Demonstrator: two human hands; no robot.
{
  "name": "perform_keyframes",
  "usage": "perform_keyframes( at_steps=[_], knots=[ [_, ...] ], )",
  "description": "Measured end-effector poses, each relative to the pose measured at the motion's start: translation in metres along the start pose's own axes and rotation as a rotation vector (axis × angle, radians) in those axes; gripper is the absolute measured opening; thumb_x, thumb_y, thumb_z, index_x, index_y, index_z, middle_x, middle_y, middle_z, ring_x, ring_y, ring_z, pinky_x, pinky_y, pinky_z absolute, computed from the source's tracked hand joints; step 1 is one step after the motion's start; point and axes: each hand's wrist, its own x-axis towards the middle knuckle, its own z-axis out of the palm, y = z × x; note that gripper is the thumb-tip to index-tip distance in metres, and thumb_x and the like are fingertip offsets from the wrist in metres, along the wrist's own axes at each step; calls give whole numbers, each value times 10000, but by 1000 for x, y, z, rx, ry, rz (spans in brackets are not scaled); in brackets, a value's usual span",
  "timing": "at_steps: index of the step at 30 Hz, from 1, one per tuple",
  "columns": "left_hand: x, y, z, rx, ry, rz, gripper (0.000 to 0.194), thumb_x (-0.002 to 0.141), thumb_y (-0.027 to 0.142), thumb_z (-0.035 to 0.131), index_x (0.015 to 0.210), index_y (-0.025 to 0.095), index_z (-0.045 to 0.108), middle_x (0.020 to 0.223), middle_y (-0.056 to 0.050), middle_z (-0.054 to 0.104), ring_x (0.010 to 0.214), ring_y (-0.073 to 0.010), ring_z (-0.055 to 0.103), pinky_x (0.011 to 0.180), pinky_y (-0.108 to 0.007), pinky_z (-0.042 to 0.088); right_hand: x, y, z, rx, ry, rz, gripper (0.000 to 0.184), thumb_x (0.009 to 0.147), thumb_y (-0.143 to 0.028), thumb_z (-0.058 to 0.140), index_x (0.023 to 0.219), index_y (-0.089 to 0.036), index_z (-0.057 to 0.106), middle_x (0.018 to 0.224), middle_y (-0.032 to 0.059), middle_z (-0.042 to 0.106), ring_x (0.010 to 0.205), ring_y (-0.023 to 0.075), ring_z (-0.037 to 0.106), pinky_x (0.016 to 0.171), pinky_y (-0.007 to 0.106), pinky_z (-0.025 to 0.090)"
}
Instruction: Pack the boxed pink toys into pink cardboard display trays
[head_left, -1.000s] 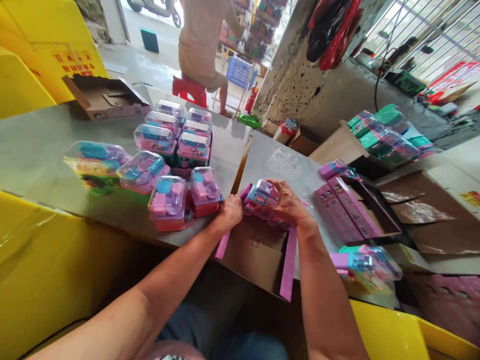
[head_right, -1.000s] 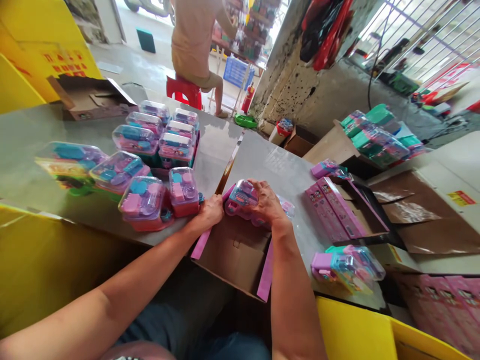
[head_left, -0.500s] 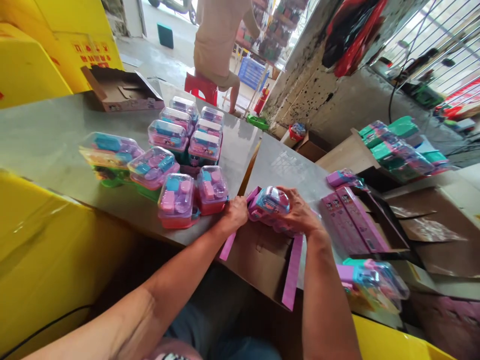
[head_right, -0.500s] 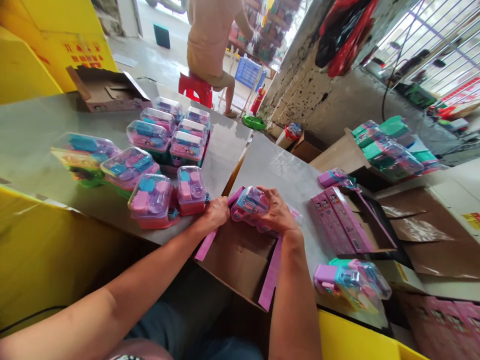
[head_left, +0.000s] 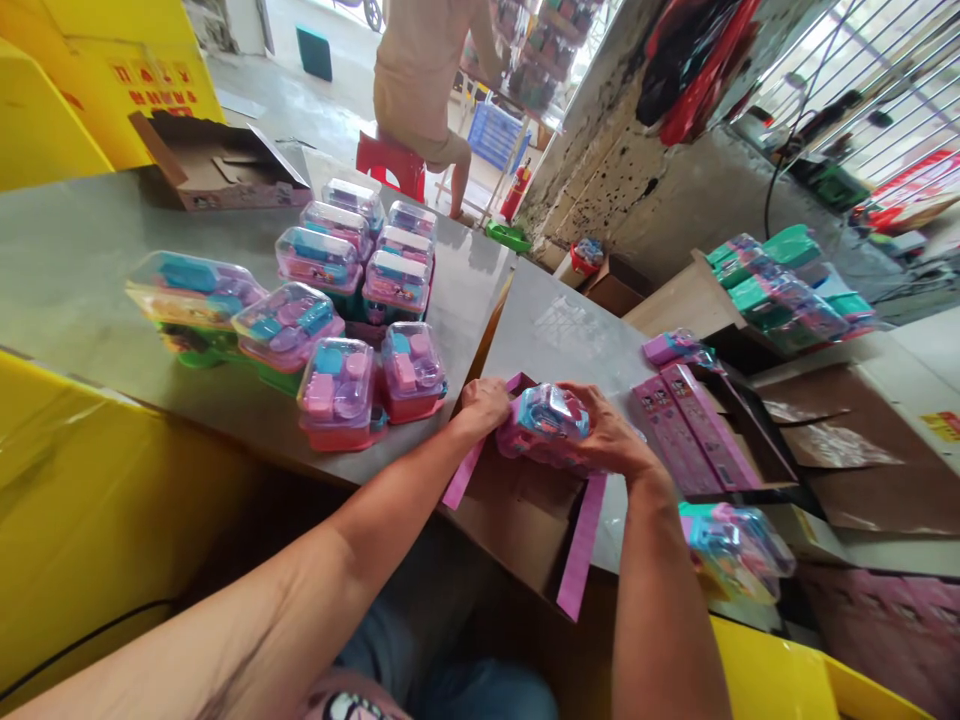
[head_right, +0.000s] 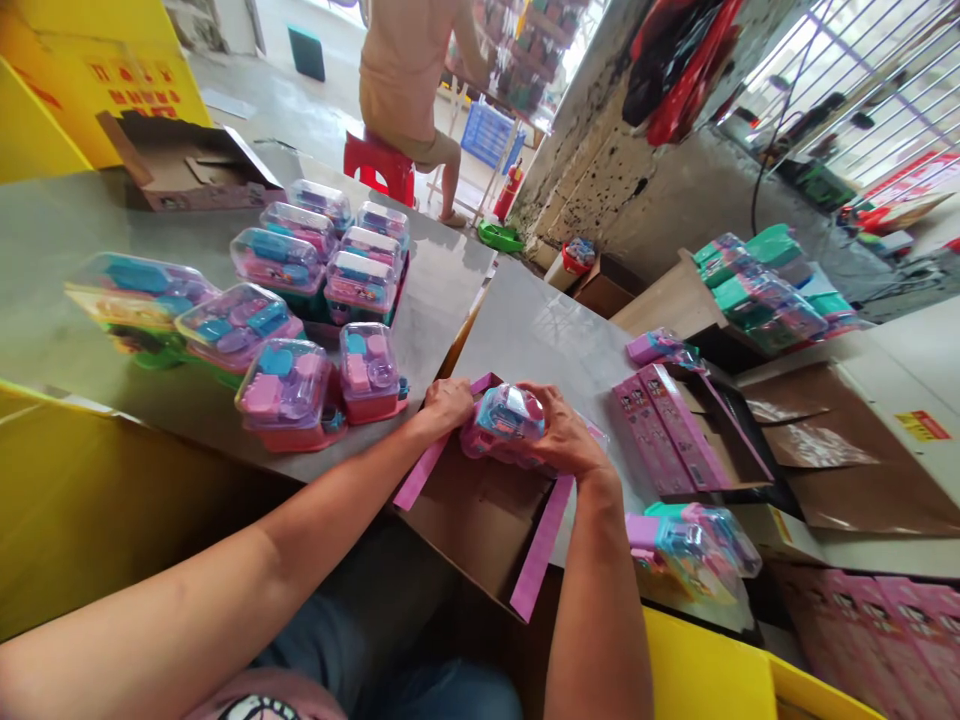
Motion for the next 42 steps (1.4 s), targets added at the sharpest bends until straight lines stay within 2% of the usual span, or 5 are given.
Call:
perform_keyframes(
  at_steps=[18, 22, 27, 33, 42],
  knots=[
    [-24, 1, 18, 80, 116, 2, 331, 995, 211, 361, 1139, 57, 616, 1052, -212, 670, 975, -278, 665, 797, -351, 479, 18, -2, 17, -186, 180, 114, 633, 872, -278, 693, 1439, -144, 444, 1380, 160, 521, 1265, 228, 508, 1099, 323, 398],
    [-39, 7, 1, 100, 253, 167, 420, 959, 189, 425, 1352, 51, 482, 1371, -207, 514, 1305, -286, 471, 1095, -380, 373, -9, 3, 5, -261, 298, 85, 721, 869, -356, 704, 1488, -142, 401, 1478, 151, 421, 1366, 220, 400, 1157, 333, 339],
    [-36, 49, -21, 164, 427, 657, 512, 953, 370, 512, 1420, 168, 460, 1521, -122, 396, 1450, -285, 282, 1207, -417, 234, -44, 17, 6, -391, 318, 389, 835, 786, -551, 748, 1483, -220, 429, 1506, 146, 387, 1387, 325, 362, 1153, 532, 312],
    [2, 94, -9, 440, 268, 779, 466, 874, 346, 611, 1309, 182, 590, 1429, -135, 525, 1396, -365, 364, 1187, -603, 126, -32, 16, 36, -399, 374, 580, 694, 880, -565, 590, 1494, -293, 416, 1504, 127, 418, 1399, 394, 293, 1100, 682, 263],
    [0, 104, -5, 632, 171, 671, 309, 879, 330, 594, 1158, 224, 672, 1295, -101, 597, 1225, -327, 485, 1048, -512, 302, -30, 16, 35, -340, 397, 565, 582, 909, -487, 564, 1451, -293, 474, 1473, 138, 440, 1348, 409, 325, 1033, 666, 338]
  ],
)
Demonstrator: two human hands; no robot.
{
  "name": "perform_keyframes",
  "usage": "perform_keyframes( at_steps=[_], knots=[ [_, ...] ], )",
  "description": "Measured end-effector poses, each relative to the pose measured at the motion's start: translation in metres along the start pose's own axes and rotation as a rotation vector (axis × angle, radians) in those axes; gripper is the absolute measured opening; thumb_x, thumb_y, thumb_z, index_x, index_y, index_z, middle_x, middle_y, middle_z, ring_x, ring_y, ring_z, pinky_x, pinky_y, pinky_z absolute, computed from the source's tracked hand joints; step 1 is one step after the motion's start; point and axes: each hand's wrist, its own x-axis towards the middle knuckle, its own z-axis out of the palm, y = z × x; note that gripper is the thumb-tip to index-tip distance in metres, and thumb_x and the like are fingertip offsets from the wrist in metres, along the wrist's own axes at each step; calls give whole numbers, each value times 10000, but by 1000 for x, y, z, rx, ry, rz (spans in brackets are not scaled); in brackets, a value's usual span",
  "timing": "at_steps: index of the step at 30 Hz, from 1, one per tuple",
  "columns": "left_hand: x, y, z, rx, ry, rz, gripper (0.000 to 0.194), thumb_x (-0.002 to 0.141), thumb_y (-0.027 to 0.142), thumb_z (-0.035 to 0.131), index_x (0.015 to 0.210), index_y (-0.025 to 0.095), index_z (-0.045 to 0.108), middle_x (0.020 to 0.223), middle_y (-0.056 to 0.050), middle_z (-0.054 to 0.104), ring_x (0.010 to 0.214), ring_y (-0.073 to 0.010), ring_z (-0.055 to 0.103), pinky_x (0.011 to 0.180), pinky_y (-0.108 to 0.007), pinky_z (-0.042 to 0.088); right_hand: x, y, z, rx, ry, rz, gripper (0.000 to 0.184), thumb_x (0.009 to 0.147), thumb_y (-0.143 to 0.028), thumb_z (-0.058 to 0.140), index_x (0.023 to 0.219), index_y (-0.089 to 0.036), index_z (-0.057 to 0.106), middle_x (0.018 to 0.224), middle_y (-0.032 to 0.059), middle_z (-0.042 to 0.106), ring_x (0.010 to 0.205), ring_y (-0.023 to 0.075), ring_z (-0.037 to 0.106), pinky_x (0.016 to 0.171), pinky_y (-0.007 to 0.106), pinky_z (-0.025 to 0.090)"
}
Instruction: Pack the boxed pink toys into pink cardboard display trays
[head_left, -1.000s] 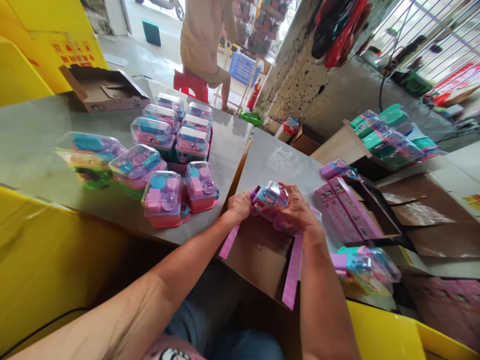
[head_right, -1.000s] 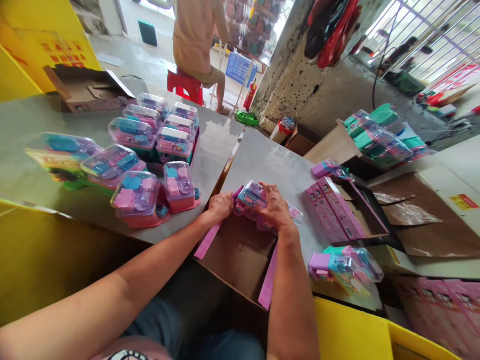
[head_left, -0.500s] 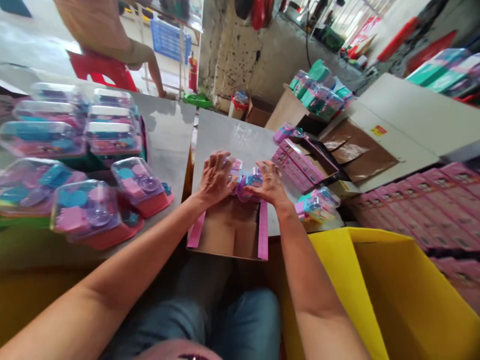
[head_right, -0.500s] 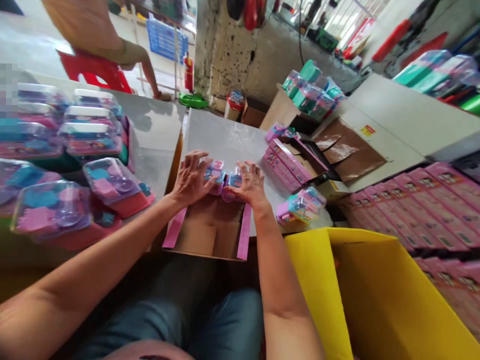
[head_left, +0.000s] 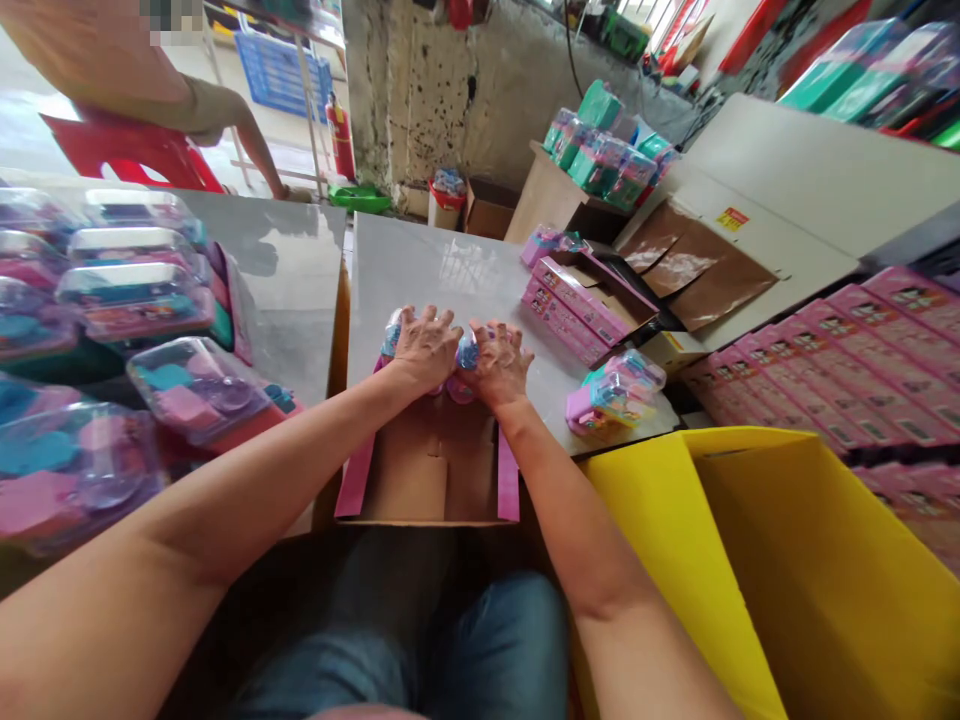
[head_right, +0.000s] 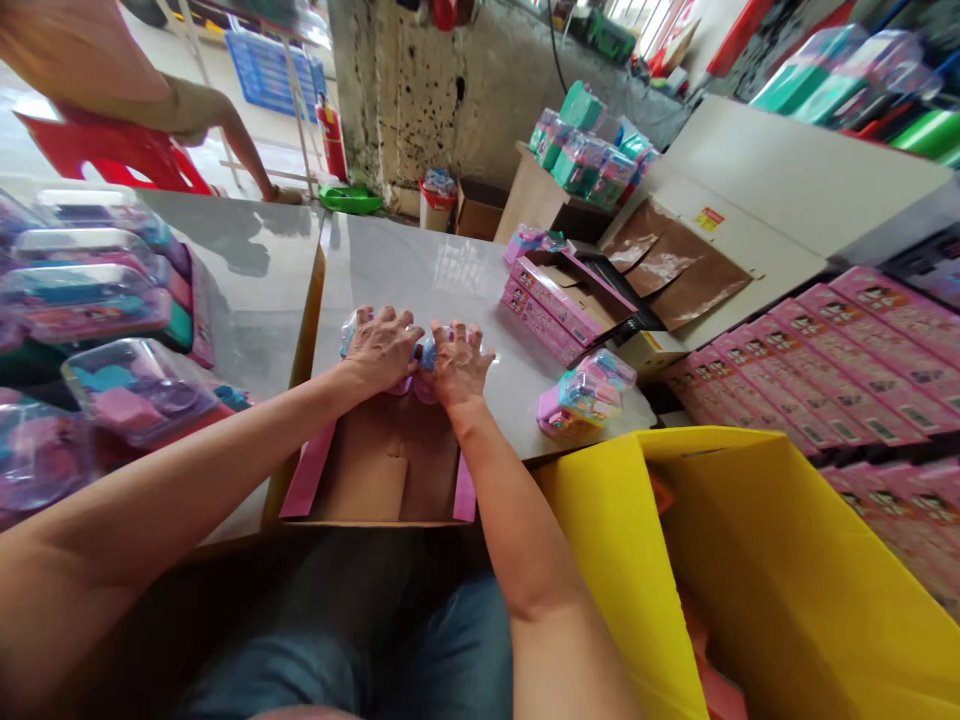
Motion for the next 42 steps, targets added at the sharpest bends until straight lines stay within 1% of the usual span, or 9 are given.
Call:
perform_keyframes(
  at_steps=[8, 11, 16, 20, 22, 24, 27, 32, 42],
  knots=[
    [4, -20, 2, -33, -6, 235, 901, 793, 471, 647, 1557, 185, 265, 1415, -149, 525, 1233, -357, 474, 1035, -466, 326, 0, -3, -8, -157, -97, -33, 832, 806, -415, 731, 1525, -275, 338, 1548, 98, 382, 1381, 363, 326, 1018, 598, 433],
    [15, -22, 8, -3, -6, 191, 998, 738, 475, 718, 1557, 153, 245, 1396, -189, 531, 1206, -389, 495, 1011, -475, 339, 3, -2, -7, -183, -43, -40, 903, 775, -448, 752, 1534, -276, 294, 1531, 50, 418, 1364, 325, 345, 1020, 570, 443],
    [16, -16, 11, -47, 43, 148, 935, 779, 460, 712, 1546, 157, 271, 1378, -196, 537, 1245, -384, 486, 1050, -473, 326, 11, 5, -3, -156, -91, -56, 900, 785, -374, 750, 1554, -276, 292, 1564, 107, 377, 1404, 330, 318, 1073, 596, 379],
    [-2, -17, 6, -90, 116, 219, 931, 782, 466, 720, 1550, 164, 289, 1526, -182, 399, 1426, -407, 284, 1173, -535, 206, 5, 15, -6, -86, -115, -114, 973, 771, -423, 772, 1577, -278, 247, 1601, 138, 288, 1466, 339, 236, 1150, 638, 243],
    [-21, -12, 5, -125, 200, 212, 817, 824, 433, 688, 1525, 187, 347, 1569, -162, 338, 1477, -409, 183, 1193, -562, 175, -11, 19, -9, -36, -38, -138, 890, 827, -435, 721, 1571, -271, 262, 1589, 138, 290, 1468, 330, 238, 1162, 601, 248],
    [-45, -1, 11, -176, 274, 190, 545, 910, 350, 585, 1423, 199, 481, 1511, -154, 410, 1454, -365, 254, 1174, -526, 256, -34, 21, -8, 21, 78, -96, 648, 919, -403, 610, 1504, -229, 392, 1499, 152, 398, 1398, 306, 349, 1140, 511, 324],
    [-74, 18, 33, -224, 159, 219, 275, 962, 216, 444, 1158, 184, 635, 1237, -154, 593, 1210, -298, 507, 1027, -453, 430, -66, 18, 9, 80, 27, -73, 323, 998, -304, 437, 1234, -183, 622, 1205, 131, 597, 1149, 247, 540, 1022, 372, 444],
    [-76, 35, 78, -223, -108, 18, 359, 906, 38, 355, 1136, 37, 631, 1186, -237, 603, 1165, -335, 548, 909, -436, 490, -71, 10, 55, 16, -235, -97, 345, 942, -201, 451, 1219, -156, 651, 1220, 147, 619, 1140, 285, 555, 987, 387, 456],
    [-68, 36, 91, -233, -133, -15, 406, 942, 185, 422, 1283, 70, 610, 1378, -183, 551, 1286, -304, 482, 1042, -402, 433, -50, 23, 98, 68, -151, -42, 471, 893, -269, 479, 1304, -71, 599, 1310, 289, 522, 1249, 465, 478, 1032, 601, 370]
  ],
)
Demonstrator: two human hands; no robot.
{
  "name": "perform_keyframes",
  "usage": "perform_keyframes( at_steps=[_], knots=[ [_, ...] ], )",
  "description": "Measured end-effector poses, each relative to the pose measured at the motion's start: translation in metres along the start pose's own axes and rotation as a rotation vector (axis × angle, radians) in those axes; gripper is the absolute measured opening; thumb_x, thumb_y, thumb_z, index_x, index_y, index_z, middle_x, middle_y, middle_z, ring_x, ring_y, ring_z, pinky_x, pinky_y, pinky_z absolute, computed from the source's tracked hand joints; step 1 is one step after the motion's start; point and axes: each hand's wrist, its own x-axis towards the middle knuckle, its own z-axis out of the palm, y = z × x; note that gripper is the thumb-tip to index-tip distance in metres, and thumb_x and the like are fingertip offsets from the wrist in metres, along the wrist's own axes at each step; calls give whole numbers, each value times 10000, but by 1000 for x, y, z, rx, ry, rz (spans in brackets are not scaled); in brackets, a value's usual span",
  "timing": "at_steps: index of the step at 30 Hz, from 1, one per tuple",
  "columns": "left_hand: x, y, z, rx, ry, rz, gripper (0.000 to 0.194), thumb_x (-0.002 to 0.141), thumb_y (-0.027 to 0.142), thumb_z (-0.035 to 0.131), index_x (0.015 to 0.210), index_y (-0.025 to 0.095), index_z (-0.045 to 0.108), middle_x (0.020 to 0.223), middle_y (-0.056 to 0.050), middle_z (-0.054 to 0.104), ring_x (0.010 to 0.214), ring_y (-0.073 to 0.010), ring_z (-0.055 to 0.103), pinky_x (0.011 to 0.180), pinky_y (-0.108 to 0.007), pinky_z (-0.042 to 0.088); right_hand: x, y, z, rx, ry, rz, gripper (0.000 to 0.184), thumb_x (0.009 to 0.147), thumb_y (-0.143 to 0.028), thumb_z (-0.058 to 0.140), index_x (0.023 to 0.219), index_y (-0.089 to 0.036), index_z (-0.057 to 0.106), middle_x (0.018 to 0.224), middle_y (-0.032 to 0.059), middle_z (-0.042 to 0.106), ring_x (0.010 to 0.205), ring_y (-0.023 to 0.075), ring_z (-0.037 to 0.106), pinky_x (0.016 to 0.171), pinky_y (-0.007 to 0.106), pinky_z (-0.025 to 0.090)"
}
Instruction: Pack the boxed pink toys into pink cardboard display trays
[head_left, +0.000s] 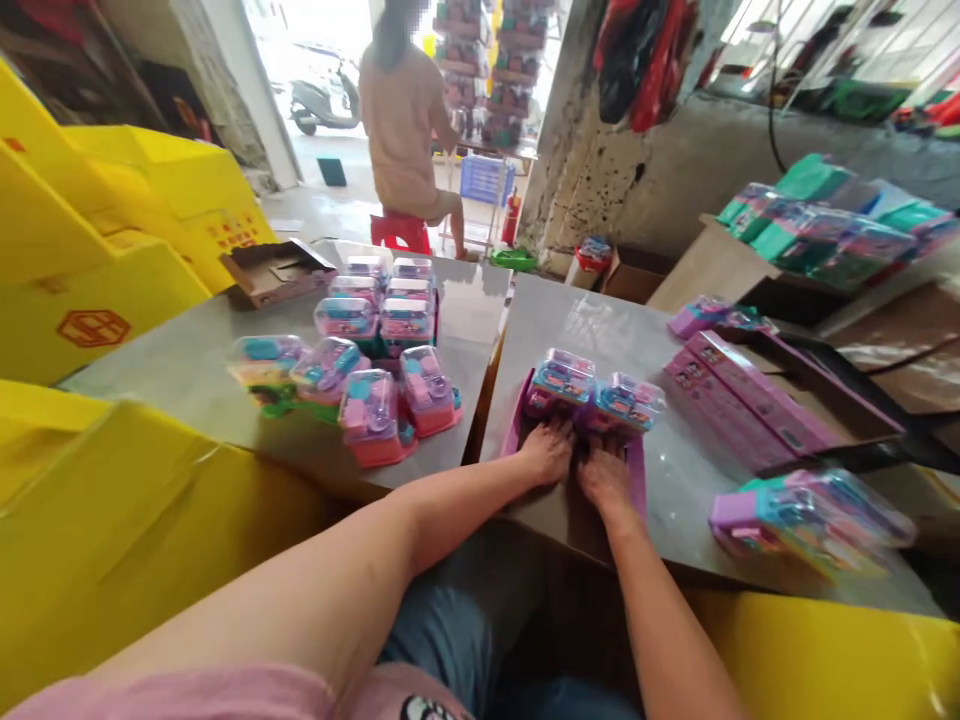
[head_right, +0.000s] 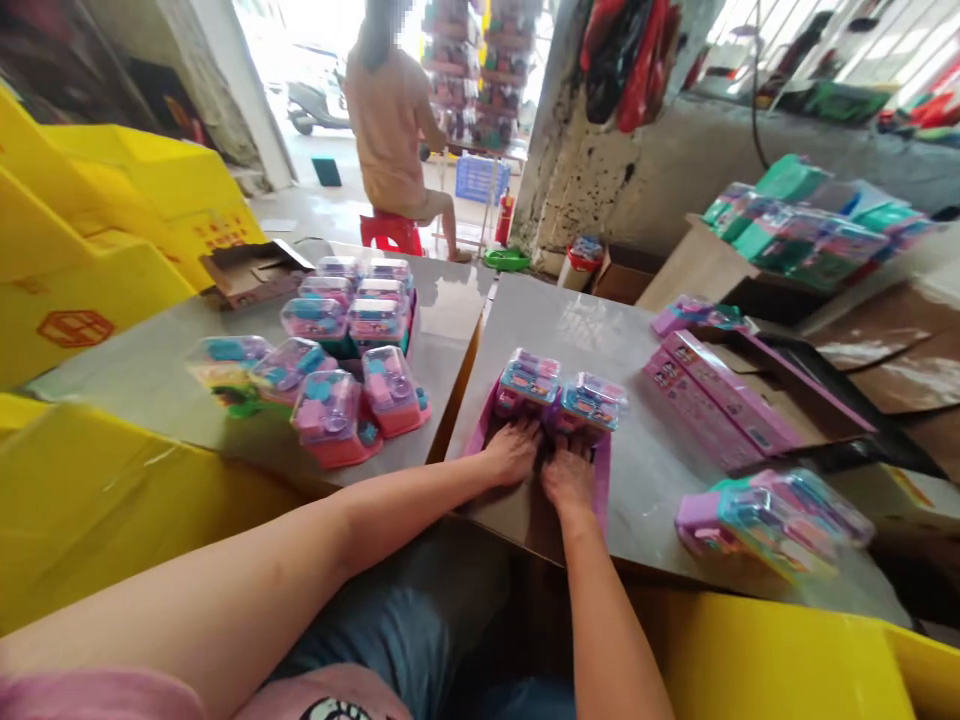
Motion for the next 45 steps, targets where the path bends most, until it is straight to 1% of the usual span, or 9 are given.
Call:
perform_keyframes(
  at_steps=[6, 11, 15, 21, 26, 30, 33, 39, 45],
  knots=[
    [-30, -10, -59, -55, 97, -23, 363, 864, 250, 577, 1188, 124, 679, 1444, -188, 502, 1314, -355, 457, 1080, -450, 402, -15, -7, -14, 93, -38, 53, 516, 819, -305, 606, 1300, -118, 597, 1295, 259, 517, 1235, 442, 505, 987, 578, 426],
    [-84, -93, -158, -103, 239, -785, 680, 881, 473, 623, 1423, 89, 478, 1578, -245, 315, 1465, -510, 185, 1100, -696, 281, -48, -42, -32, 271, 140, -42, 382, 864, -376, 587, 1162, -149, 664, 1161, 170, 585, 1126, 332, 567, 1017, 506, 465],
    [-100, -143, -186, -199, 58, -889, 765, 813, 528, 700, 1382, 62, 488, 1513, -307, 379, 1330, -482, 460, 1015, -622, 433, -54, -97, -35, 468, 101, -119, 289, 852, -326, 630, 1096, -180, 681, 1112, 128, 599, 1067, 286, 589, 1016, 479, 483],
    [-107, -131, -207, -196, 90, -703, 843, 786, 420, 701, 1490, 89, 378, 1531, -245, 353, 1307, -414, 508, 1065, -513, 445, -58, -139, -61, 649, 127, -241, 299, 889, -313, 635, 1163, -192, 645, 1129, 106, 596, 1102, 253, 582, 1026, 446, 489],
    [-95, -83, -237, -334, 186, 180, 1020, 698, 453, 751, 1573, 234, 275, 1568, -109, 344, 1342, -295, 483, 1129, -376, 410, -63, -106, -110, 808, 197, -205, 825, 749, -457, 815, 1449, -258, 428, 1451, 119, 455, 1298, 282, 494, 1065, 469, 476],
    [-47, -37, -230, -533, 77, 723, 926, 735, 350, 731, 1559, 248, 320, 1500, -92, 456, 1368, -262, 459, 1138, -359, 391, -66, -66, -131, 1123, -15, -139, 1079, 616, -433, 903, 1497, -277, 301, 1373, 108, 557, 1186, 279, 602, 1026, 486, 512],
    [-17, -17, -208, -601, 40, 795, 839, 752, 267, 689, 1526, 230, 370, 1483, -94, 479, 1357, -252, 474, 1137, -368, 393, -74, -47, -118, 1158, 105, -8, 924, 614, -440, 894, 1369, -233, 403, 1203, 94, 647, 1027, 272, 660, 948, 499, 549],
    [-30, 10, -130, -632, -10, -34, 806, 784, 507, 694, 1458, 156, 424, 1398, -198, 505, 1242, -355, 579, 1038, -408, 471, -85, -49, -57, 679, 762, 295, 858, 738, -538, 739, 1386, -153, 328, 1296, 206, 501, 1185, 356, 550, 989, 601, 493],
    [-48, 31, -76, -857, 95, -270, 1232, 634, 580, 823, 1558, 84, 177, 1562, -285, 291, 1446, -390, 366, 1169, -459, 360, -107, -58, -71, 776, 381, 125, 488, 823, -341, 650, 1264, -190, 506, 1221, 142, 600, 1112, 275, 616, 993, 469, 527]
  ],
)
